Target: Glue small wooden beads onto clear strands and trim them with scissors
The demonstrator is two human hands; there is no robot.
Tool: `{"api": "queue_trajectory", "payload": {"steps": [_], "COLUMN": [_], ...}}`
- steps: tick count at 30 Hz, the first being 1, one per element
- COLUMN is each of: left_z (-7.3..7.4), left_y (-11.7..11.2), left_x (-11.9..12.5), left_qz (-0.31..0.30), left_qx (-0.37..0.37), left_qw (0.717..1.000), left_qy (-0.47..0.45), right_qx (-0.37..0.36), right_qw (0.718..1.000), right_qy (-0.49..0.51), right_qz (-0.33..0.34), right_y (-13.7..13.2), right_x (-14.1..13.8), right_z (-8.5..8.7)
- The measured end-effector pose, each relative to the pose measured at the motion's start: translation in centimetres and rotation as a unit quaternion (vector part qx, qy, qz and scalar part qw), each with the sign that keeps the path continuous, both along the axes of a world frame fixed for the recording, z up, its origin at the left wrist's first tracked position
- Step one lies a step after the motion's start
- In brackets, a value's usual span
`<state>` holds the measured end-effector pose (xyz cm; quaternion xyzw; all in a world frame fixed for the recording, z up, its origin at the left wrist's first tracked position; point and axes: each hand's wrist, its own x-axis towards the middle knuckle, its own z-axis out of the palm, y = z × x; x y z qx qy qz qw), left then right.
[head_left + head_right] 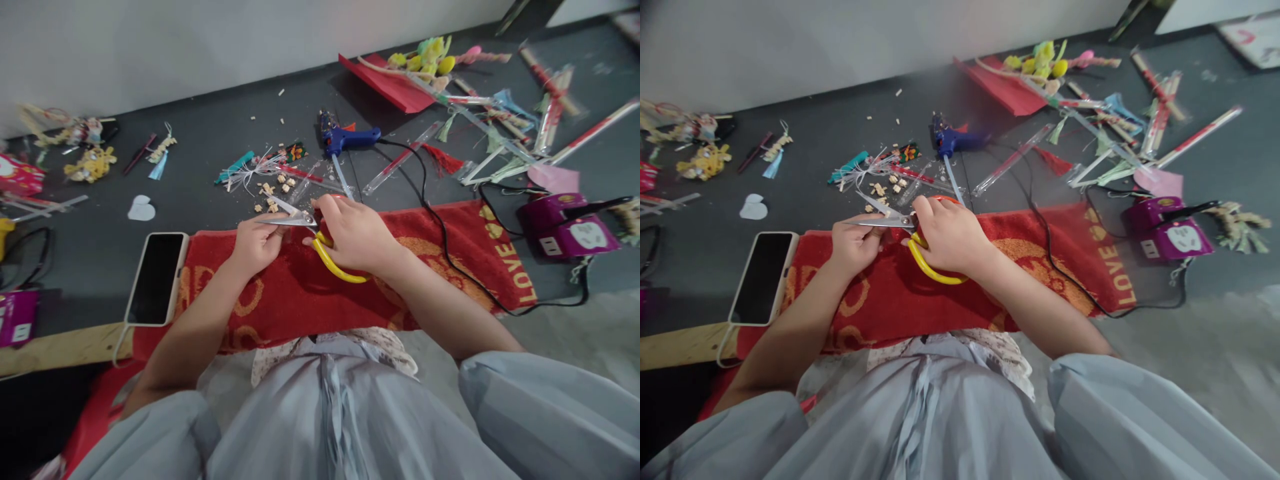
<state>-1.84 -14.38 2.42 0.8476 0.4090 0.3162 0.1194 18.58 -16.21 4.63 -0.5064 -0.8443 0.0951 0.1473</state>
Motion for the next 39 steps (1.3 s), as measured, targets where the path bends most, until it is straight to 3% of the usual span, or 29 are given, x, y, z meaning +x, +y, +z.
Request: {"api": "queue_trajectory", "payload": {"steps": [6, 14, 26, 33, 39], "left_z": [-0.4, -0.9, -1.3, -1.1, -0.9], "left_y": [0.1, 0.2, 0.5, 0.2, 0.0], "left_x": [0.1, 0.4, -0.2, 0.0, 0.2], "left_qz": [0.005, 0.069, 0.000, 0.012, 0.028], "left_qx": [0.018, 0.084, 0.154, 0.196, 0.170], "left_qw": [1.000, 0.994, 0.988, 0.979, 0.984], "left_qy": [-0.021, -0.006, 0.025, 0.046, 0.053], "right_qx": [-0.024, -0.004, 0.046, 0.034, 0.011], "right_qw": [0.999, 0.998, 0.997, 0.997, 0.999], "right_qy": [-0.027, 0.035, 0.068, 0.064, 0.052], "right_qz": [-0.019, -0.047, -0.011, -0.006, -0.010], "right_y": [-0.3, 0.0, 0.1, 0.1, 0.1], "right_x": [-0.1, -0.2, 0.0, 0.0, 0.1], "right_z": [0.6, -0.2, -0.9, -0.8, -0.4]}}
